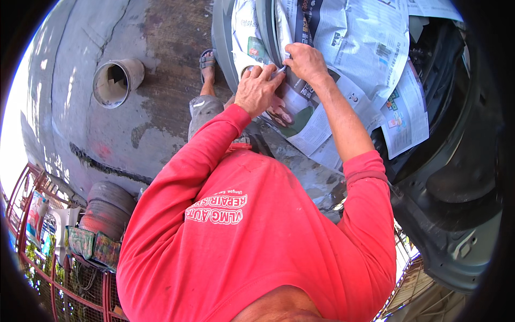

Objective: The person tapes sheets of newspaper onto the front bumper and hood of a silver car using masking tape. They smooth the paper and secure edges to cover the vehicle's front surfaces.

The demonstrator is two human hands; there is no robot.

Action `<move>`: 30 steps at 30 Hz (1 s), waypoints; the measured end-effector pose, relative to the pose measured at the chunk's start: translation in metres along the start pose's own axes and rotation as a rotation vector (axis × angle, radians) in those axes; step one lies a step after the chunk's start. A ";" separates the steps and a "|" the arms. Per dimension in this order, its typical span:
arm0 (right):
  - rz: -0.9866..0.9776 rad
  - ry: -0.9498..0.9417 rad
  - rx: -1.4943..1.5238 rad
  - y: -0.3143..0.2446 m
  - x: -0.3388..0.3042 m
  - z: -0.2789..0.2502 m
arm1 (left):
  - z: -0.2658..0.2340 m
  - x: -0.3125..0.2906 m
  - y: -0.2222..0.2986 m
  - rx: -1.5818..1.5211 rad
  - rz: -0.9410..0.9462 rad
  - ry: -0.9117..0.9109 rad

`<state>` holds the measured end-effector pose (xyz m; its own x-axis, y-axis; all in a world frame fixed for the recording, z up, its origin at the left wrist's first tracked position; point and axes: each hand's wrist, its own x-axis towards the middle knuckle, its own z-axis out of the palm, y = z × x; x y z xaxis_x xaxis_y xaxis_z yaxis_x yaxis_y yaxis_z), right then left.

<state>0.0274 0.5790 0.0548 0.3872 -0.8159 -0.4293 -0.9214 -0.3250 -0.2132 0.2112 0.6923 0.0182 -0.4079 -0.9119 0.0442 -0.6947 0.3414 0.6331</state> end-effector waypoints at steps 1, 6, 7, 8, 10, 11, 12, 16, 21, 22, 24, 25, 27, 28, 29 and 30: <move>0.013 -0.020 -0.003 0.000 0.002 0.000 | 0.002 0.000 0.000 0.019 0.002 0.020; 0.039 -0.088 0.010 0.003 0.004 -0.001 | 0.011 0.004 0.002 0.021 -0.043 -0.014; 0.043 -0.107 0.011 0.004 0.003 -0.002 | 0.012 0.004 0.002 0.028 -0.043 -0.010; 0.048 -0.127 0.013 0.005 0.002 -0.004 | 0.013 0.005 0.001 0.034 -0.043 -0.006; 0.053 -0.139 0.015 0.004 0.000 -0.007 | 0.010 0.005 0.002 0.039 -0.040 -0.024; 0.051 -0.130 0.015 0.002 0.000 -0.009 | 0.008 0.005 0.002 0.042 -0.038 -0.033; 0.050 -0.121 0.016 0.001 0.000 -0.009 | 0.009 0.005 0.002 0.046 -0.036 -0.028; 0.077 -0.117 0.018 0.003 0.000 -0.005 | 0.007 0.008 0.006 0.065 -0.040 -0.020; 0.102 -0.132 0.019 -0.001 0.002 -0.004 | 0.003 0.012 0.011 0.082 -0.094 -0.073; 0.092 -0.102 0.022 0.000 0.001 -0.001 | 0.002 0.013 0.011 0.083 -0.097 -0.078; 0.071 -0.042 0.030 0.002 0.000 0.005 | 0.000 0.014 0.012 0.088 -0.093 -0.084; 0.077 -0.032 0.035 0.002 0.000 0.005 | -0.002 0.014 0.012 0.094 -0.088 -0.085; 0.088 -0.011 0.047 0.002 -0.001 0.003 | 0.000 0.014 0.011 0.107 -0.077 -0.076; 0.083 0.007 0.049 0.003 -0.001 0.003 | 0.003 0.014 0.009 0.115 -0.072 -0.066; 0.079 0.024 0.051 0.003 -0.001 0.004 | 0.006 0.014 0.008 0.122 -0.068 -0.057; 0.076 0.042 0.054 0.005 -0.001 0.005 | 0.006 0.013 0.007 0.106 -0.057 -0.036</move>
<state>0.0228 0.5810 0.0499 0.3131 -0.8573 -0.4088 -0.9445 -0.2359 -0.2287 0.1973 0.6840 0.0193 -0.3858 -0.9224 -0.0183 -0.7754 0.3135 0.5482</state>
